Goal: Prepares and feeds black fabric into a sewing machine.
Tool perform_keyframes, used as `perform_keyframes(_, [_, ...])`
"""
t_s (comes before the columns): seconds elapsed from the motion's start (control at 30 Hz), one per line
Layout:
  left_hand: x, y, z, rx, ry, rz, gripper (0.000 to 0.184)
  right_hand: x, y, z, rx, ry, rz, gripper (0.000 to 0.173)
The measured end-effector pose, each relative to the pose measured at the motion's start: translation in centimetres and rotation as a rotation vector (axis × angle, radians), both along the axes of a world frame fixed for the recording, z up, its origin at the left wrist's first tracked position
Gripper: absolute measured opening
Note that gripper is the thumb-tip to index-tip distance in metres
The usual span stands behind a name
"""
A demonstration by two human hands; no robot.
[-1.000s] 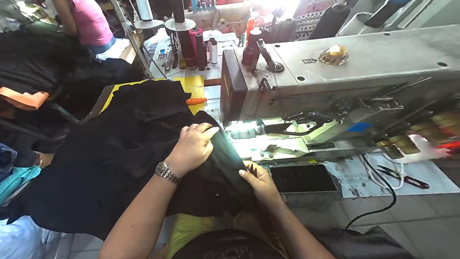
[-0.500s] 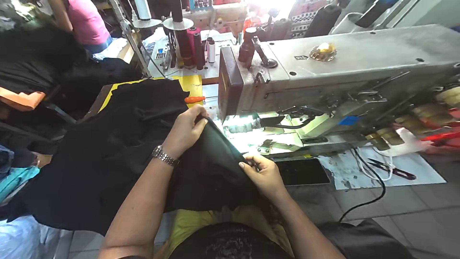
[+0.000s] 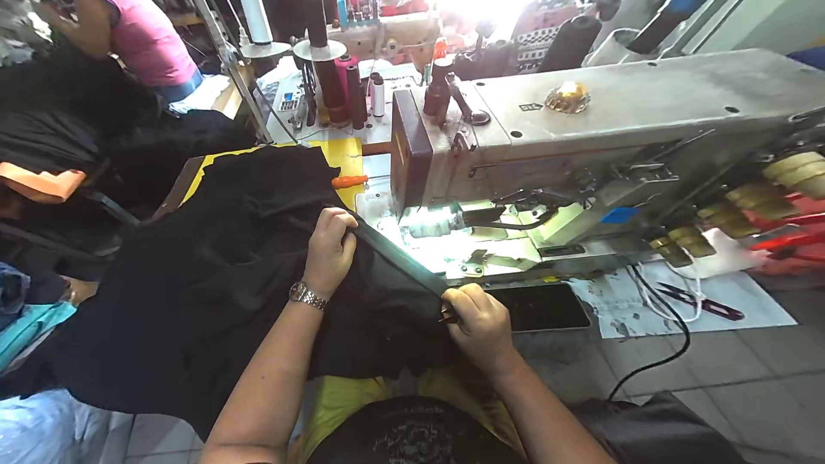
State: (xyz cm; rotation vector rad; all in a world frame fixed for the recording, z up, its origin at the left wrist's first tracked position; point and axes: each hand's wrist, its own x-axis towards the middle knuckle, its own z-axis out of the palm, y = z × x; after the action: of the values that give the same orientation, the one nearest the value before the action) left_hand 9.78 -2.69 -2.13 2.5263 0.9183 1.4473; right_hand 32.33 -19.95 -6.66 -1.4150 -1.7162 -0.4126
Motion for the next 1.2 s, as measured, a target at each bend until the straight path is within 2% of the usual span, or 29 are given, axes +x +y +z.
perform_keyframes(0.3, [-0.1, -0.2, -0.4, 0.037, -0.034, -0.034, 0.012, 0.2, -0.5, -0.3, -0.025, 0.023, 0.024, 0.010])
perform_keyframes(0.67, [0.1, -0.8, -0.7, 0.110, 0.014, -0.074, 0.009, 0.7, -4.5, -2.0, -0.131, 0.077, 0.023, 0.011])
perform_keyframes(1.2, [0.4, -0.9, -0.9, 0.120, 0.025, -0.072, 0.011, 0.5, -5.1, -2.6, -0.180, 0.100, 0.057, 0.010])
